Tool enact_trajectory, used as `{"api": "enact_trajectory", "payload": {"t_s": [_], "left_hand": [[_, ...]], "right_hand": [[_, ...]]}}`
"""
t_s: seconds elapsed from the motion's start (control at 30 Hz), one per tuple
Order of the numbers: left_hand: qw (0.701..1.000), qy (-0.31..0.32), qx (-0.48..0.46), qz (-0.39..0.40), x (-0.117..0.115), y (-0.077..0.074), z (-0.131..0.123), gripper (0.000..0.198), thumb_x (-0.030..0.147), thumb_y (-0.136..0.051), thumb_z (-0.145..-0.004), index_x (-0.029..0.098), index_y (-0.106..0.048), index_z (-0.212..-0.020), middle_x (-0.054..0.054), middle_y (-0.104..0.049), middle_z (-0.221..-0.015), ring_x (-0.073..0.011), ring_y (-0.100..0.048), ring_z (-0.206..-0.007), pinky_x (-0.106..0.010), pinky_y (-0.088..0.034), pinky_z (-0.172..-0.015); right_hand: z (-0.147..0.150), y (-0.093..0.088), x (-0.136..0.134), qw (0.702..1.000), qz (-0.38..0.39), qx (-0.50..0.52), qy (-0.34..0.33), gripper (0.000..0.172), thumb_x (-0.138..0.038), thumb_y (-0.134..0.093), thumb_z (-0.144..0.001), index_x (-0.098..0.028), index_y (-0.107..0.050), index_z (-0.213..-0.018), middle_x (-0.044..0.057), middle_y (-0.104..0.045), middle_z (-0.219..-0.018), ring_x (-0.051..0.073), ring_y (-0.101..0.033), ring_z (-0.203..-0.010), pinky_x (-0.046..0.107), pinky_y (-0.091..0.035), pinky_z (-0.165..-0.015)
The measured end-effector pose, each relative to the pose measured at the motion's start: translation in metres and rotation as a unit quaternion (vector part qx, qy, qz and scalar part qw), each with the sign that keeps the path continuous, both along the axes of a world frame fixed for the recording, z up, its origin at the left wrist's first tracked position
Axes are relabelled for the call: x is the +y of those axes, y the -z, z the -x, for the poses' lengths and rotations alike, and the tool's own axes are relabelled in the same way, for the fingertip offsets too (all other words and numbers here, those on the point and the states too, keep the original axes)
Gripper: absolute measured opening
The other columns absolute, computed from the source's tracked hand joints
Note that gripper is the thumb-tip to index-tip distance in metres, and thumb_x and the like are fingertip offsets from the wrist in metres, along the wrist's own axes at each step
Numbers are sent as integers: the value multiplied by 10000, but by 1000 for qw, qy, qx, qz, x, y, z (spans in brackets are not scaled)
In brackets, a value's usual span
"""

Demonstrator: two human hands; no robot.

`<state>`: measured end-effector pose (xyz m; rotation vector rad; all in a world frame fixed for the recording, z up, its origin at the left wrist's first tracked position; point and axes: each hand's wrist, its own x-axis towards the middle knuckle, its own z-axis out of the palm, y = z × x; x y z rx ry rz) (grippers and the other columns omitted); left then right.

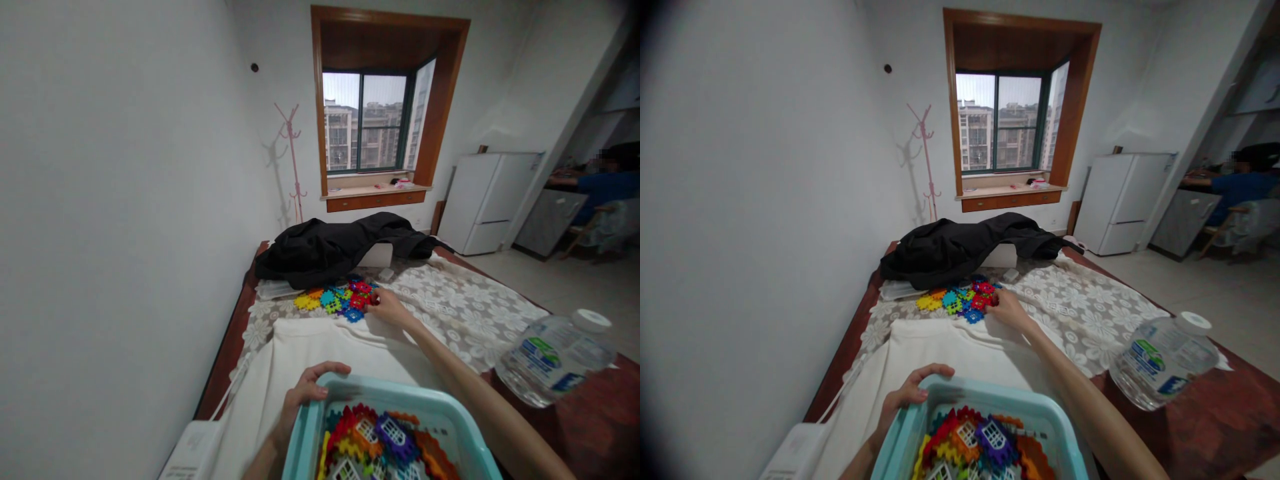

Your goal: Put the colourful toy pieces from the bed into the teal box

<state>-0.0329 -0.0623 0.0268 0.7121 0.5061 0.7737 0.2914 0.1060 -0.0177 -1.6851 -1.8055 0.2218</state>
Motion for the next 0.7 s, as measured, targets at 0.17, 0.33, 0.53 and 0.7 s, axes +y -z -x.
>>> {"api": "enact_trajectory", "payload": {"t_s": [0.17,0.33,0.53,0.7], "left_hand": [[1000,27,6,-8,-1,-11,4,462,185,-679,-755,115,-747,-1207,-168,-817,-1090,-304,-774,-1007,-372,-557,-934],[999,33,5,1,-1,-15,5,454,185,-667,-772,132,-749,-1216,-165,-819,-1115,-297,-775,-1034,-378,-550,-967],[999,32,3,18,-3,-18,4,445,186,-689,-761,135,-754,-1198,-167,-819,-1112,-299,-785,-985,-370,-570,-923],[999,32,5,15,-4,-21,2,454,177,-658,-759,133,-766,-1198,-173,-819,-1105,-297,-786,-982,-387,-571,-921]], "right_hand": [[-12,1,26,997,-50,14,54,89,-292,-569,-818,-216,-563,-864,52,-631,-897,233,-564,-864,330,-428,-783],[-11,12,34,998,-52,-1,35,135,-231,-632,-754,-217,-551,-861,51,-631,-859,241,-544,-887,325,-392,-796],[-15,20,35,996,-55,23,64,110,-242,-602,-768,-227,-520,-840,32,-616,-814,224,-556,-796,316,-380,-718],[-19,19,37,990,-74,51,112,114,-290,-561,-781,-243,-487,-854,33,-600,-801,239,-552,-780,335,-403,-716]]}}
